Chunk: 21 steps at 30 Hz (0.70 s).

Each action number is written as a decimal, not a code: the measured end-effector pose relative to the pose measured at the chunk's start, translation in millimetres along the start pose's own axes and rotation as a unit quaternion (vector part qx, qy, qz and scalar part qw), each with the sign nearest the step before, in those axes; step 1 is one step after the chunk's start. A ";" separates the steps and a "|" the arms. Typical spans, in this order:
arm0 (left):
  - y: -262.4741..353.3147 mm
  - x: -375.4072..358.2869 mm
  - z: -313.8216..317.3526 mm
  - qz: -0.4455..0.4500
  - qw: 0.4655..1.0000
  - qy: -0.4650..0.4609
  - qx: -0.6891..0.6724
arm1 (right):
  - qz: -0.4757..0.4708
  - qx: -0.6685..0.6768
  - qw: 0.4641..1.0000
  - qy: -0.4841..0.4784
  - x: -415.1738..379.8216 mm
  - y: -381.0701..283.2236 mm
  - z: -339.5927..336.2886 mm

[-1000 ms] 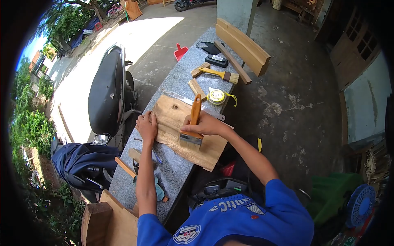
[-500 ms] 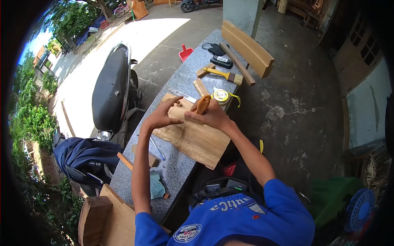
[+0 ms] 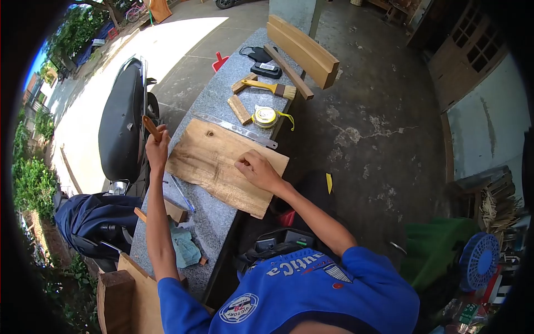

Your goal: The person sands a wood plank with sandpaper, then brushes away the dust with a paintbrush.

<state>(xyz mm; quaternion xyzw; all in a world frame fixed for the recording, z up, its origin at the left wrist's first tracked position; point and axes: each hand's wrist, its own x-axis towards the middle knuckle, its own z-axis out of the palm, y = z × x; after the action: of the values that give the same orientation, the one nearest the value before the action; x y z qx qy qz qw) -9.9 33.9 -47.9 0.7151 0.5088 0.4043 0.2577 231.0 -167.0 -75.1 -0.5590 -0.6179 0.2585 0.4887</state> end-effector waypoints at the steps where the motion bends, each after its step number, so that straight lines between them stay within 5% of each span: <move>1: 6.5 4.4 -4.9 0.011 0.996 -0.057 -0.066 | 0.004 -0.016 1.000 -0.007 -4.0 1.4 3.0; 3: 25.1 1.7 -7.7 0.029 0.965 -0.177 -0.193 | -0.030 -0.074 0.997 0.002 -5.2 4.5 6.6; 4: 44.5 -8.5 -13.4 -0.106 0.916 -0.307 -0.235 | -0.043 -0.100 0.994 0.004 -8.1 4.8 9.0; 5: 69.2 -23.8 -13.1 -0.134 0.897 -0.378 -0.188 | -0.046 -0.107 0.993 0.008 -8.1 4.2 10.2; 6: 85.3 -36.1 -7.1 -0.125 0.882 -0.439 -0.116 | -0.042 -0.110 0.993 -0.001 -9.5 3.5 10.5; 7: 71.7 -43.8 6.6 0.010 0.878 -0.473 -0.073 | -0.041 -0.116 0.992 -0.007 -9.4 3.4 8.8; 8: 60.9 -44.8 14.3 0.027 0.865 -0.500 -0.029 | -0.039 -0.124 0.991 -0.013 -8.4 3.8 7.5; 11: 31.7 -20.2 1.5 -0.104 0.921 -0.366 -0.085 | -0.058 -0.126 0.990 -0.007 -11.4 6.0 8.0; 14: -24.8 14.2 -10.9 0.116 0.988 -0.058 -0.084 | -0.057 -0.130 0.990 -0.007 -11.2 4.8 8.4; 17: 11.9 16.4 -38.0 -0.054 0.968 -0.244 -0.011 | -0.048 -0.135 0.990 -0.007 -10.2 3.3 8.4; 21: 63.4 -15.3 -29.5 -0.130 0.900 -0.415 -0.033 | -0.049 -0.139 0.989 -0.011 -10.6 2.4 9.3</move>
<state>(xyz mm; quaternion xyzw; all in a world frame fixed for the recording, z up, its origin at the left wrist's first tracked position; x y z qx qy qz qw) -4.1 -3.9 12.6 0.7363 0.4309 0.0506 0.5192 222.7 -174.3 -84.1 -0.5882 -0.6796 0.1518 0.4113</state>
